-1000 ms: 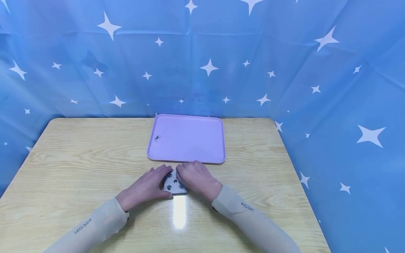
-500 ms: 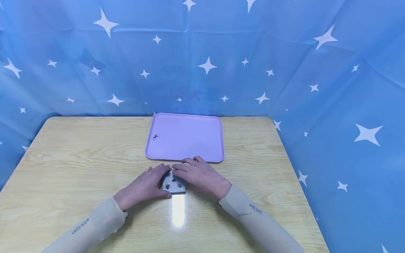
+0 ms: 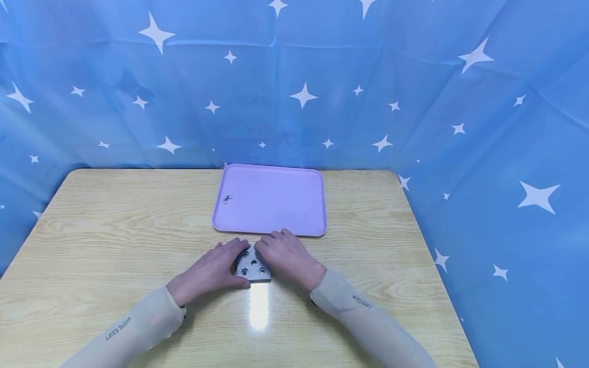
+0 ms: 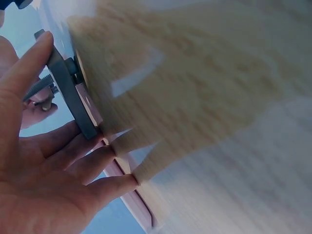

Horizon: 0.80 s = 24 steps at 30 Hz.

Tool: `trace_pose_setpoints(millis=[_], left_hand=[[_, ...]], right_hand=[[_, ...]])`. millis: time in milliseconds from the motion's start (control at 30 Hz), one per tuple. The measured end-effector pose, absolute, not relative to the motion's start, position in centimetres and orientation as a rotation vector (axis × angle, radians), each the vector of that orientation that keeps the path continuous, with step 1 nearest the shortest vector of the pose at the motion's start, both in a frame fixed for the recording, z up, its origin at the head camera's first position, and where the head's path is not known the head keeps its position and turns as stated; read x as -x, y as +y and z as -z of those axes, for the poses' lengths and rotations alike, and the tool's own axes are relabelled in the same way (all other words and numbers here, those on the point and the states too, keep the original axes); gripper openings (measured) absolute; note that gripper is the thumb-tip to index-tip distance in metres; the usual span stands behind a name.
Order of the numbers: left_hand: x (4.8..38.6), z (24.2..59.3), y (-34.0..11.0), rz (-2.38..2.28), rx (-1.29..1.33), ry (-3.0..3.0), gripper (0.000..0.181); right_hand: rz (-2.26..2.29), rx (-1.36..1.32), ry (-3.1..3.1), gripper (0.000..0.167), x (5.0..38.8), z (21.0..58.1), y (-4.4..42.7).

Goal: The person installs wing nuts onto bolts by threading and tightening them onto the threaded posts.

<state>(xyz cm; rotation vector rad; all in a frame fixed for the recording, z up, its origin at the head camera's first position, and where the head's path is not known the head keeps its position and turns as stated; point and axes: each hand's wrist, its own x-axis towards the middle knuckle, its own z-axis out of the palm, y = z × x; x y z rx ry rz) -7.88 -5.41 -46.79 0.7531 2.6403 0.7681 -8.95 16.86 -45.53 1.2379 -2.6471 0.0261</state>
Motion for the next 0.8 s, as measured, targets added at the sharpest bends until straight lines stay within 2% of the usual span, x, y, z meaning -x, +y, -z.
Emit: trace_pose_setpoints(millis=[133, 267, 500, 800], left_hand=[[7.9, 46.7, -5.3, -0.767, -0.759, 2.644, 0.086], [7.9, 46.7, -5.3, -0.756, -0.766, 2.648, 0.086], [7.9, 46.8, -5.4, -0.744, -0.743, 2.643, 0.088], [7.8, 46.7, -5.4, -0.77, -0.742, 2.622, 0.089]], right_hand=[[-0.159, -1.119, -2.695, 0.007, 8.5, 45.8, 16.4], [-0.222, -1.092, -2.795, 0.023, 8.4, 45.1, 16.8], [-0.086, -1.388, -2.808, 0.043, 8.9, 42.9, 18.9], [0.091, -1.494, -2.729, 0.036, 9.3, 42.9, 18.9]])
